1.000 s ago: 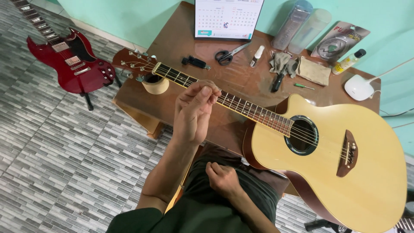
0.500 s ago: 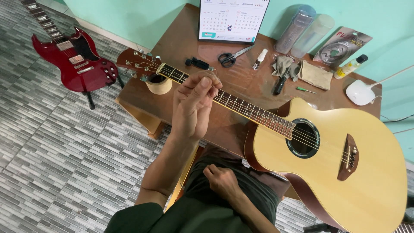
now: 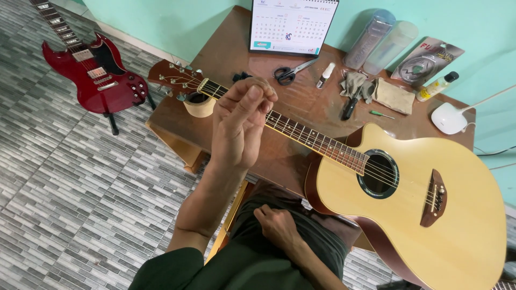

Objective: The person replaces a guitar string on an acoustic guitar. They thread the string through the bridge, tie a knot, insert it into the tuning peg, wind it, and trim the excess with wire cutters. The person then uses a string winder to tighten the string.

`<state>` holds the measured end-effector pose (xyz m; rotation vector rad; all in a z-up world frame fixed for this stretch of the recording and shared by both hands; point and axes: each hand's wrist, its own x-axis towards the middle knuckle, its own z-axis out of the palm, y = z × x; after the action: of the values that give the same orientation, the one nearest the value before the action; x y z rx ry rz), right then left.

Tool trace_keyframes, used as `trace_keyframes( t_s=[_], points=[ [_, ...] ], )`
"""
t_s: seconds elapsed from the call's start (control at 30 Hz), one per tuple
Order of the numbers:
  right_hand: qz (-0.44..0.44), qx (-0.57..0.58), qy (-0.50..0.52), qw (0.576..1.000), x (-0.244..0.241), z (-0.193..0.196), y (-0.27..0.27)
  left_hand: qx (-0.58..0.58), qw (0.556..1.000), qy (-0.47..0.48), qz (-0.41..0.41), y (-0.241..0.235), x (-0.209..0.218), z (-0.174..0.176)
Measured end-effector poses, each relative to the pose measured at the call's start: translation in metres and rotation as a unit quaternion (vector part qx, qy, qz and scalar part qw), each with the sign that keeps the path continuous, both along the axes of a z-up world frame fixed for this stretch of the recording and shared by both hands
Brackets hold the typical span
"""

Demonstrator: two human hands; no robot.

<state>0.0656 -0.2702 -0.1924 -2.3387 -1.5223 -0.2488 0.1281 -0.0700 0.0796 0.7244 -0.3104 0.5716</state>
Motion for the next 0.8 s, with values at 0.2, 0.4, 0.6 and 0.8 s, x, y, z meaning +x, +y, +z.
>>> trace_keyframes(
  t_s=[0.2,0.4,0.6,0.8],
  points=[
    [-0.010,-0.006,-0.028,1.000,0.001,0.002,0.001,-0.003,1.000,-0.007,0.004,0.002,0.003,0.012],
    [-0.028,-0.043,-0.028,0.998,0.002,-0.020,-0.003,0.001,1.000,-0.006,-0.005,0.005,0.007,0.019],
    [-0.038,-0.075,-0.005,0.996,0.003,-0.029,-0.004,-0.016,1.000,0.002,-0.017,0.007,0.009,0.024],
    [-0.038,-0.093,-0.005,0.995,0.004,-0.037,-0.005,-0.013,1.000,0.014,-0.015,0.008,0.006,0.028]
  ],
)
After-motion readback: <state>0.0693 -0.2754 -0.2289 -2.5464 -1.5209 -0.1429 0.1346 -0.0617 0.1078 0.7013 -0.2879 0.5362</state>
